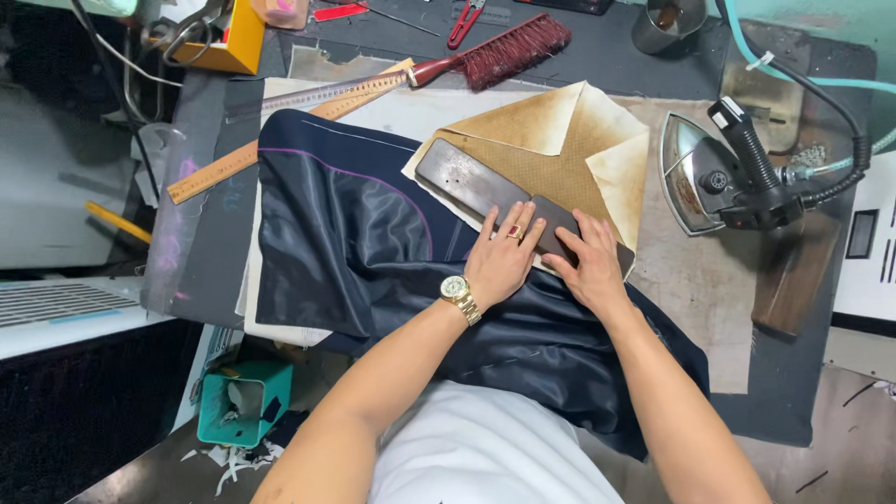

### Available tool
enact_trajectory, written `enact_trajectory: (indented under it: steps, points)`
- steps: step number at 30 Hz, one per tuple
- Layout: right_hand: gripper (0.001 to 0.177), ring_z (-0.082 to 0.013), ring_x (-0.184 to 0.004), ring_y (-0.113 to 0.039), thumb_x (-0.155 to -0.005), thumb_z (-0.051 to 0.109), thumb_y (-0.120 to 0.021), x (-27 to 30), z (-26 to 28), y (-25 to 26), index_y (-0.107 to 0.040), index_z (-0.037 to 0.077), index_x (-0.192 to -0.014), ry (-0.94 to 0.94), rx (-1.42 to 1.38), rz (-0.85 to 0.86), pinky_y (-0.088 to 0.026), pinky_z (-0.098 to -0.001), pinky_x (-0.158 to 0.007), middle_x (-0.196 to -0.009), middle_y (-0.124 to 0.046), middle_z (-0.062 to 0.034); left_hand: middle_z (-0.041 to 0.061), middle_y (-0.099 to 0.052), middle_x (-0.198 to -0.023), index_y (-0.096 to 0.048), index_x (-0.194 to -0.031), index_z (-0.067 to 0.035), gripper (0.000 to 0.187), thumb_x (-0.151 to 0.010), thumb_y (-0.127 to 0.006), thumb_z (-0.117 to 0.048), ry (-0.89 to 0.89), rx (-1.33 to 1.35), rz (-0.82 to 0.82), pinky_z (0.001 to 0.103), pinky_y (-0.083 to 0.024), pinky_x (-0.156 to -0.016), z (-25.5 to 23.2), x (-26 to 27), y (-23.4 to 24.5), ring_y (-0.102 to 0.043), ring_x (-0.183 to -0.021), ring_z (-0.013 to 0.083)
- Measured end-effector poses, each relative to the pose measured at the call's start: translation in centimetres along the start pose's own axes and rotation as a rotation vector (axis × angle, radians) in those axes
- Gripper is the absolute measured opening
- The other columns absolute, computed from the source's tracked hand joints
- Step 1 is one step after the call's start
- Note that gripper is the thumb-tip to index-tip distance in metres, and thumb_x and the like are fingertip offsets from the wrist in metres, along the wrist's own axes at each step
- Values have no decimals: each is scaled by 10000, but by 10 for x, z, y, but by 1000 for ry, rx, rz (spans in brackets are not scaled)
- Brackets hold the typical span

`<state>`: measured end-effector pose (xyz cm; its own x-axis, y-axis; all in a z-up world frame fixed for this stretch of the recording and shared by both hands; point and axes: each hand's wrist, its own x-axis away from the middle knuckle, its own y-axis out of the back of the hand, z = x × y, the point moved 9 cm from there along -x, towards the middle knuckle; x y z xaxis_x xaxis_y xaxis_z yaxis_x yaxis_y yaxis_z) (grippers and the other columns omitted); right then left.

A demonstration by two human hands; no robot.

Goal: The person irons a dark blue fabric piece on a workbench, using a damp cloth between the iron and the material, then presses the seams with wooden blocks.

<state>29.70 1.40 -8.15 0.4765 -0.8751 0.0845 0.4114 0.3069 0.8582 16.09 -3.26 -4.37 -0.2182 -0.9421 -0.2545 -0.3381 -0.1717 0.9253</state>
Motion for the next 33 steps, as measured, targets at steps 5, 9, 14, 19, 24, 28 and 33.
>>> enact_trajectory:
  steps: [5,9,14,19,24,28,33]
  points:
    - [565,-315,-1516,-367,-916,479,-767,1,-10,-5,-679,128,-1350,6,-32,-4,-152,-507,-1314,-1609,-461,-136,198,-495,-1541,-552,-1451,-86,524,-951,-606,-230,23,-39,-23,591,-267,-1206,-2,4,-10,-427,-1477,323]
    - [565,-380,-1433,-452,-910,470,-779,-1,-11,-1,-692,104,-1330,147,46,-59,-246,-536,-1246,-1536,-514,-215,215,-555,-1476,-575,-1414,-95,498,-940,-628,-237,72,-1,-155,580,-292,-1208,-17,39,24,-492,-1430,349]
    - [555,-517,-1280,-569,-928,421,-824,-3,7,2,-728,7,-1284,422,80,-107,-412,-574,-1118,-1413,-587,-357,173,-501,-1541,-525,-1464,-152,522,-952,-612,-195,302,-7,-346,582,-280,-1242,-19,180,79,-467,-1460,337]
    - [446,-546,-1345,-493,-999,355,-735,-7,5,7,-689,-38,-1205,372,107,-77,-368,-545,-1114,-1441,-552,-434,172,-497,-1536,-607,-1373,-47,389,-1009,-491,-123,1100,245,-507,488,-363,-1212,49,405,105,-432,-1450,304]
    - [342,-537,-1157,-554,-1062,243,-753,6,53,2,-672,-87,-1101,505,236,-276,-430,-557,-1022,-1150,-592,-358,145,-676,-1282,-679,-1271,-70,367,-937,-529,-75,1601,42,-957,427,-442,-1085,106,678,106,-609,-1209,314]
    - [262,-539,-1252,-614,-1072,43,-769,27,153,-27,-705,-159,-1226,581,132,-437,-439,-544,-1064,-1273,-676,-423,92,-732,-908,-674,-1239,-75,343,-960,-495,-158,1970,-185,-1389,401,-532,-856,131,859,120,-693,-871,262]
    - [232,-479,-1241,-616,-1025,0,-720,69,316,-126,-650,-119,-1212,696,20,-372,-428,-542,-1093,-1278,-670,-320,140,-674,-1297,-527,-1431,-23,522,-983,-521,-290,2039,-30,-1588,368,-472,-1008,243,1001,201,-648,-1149,254]
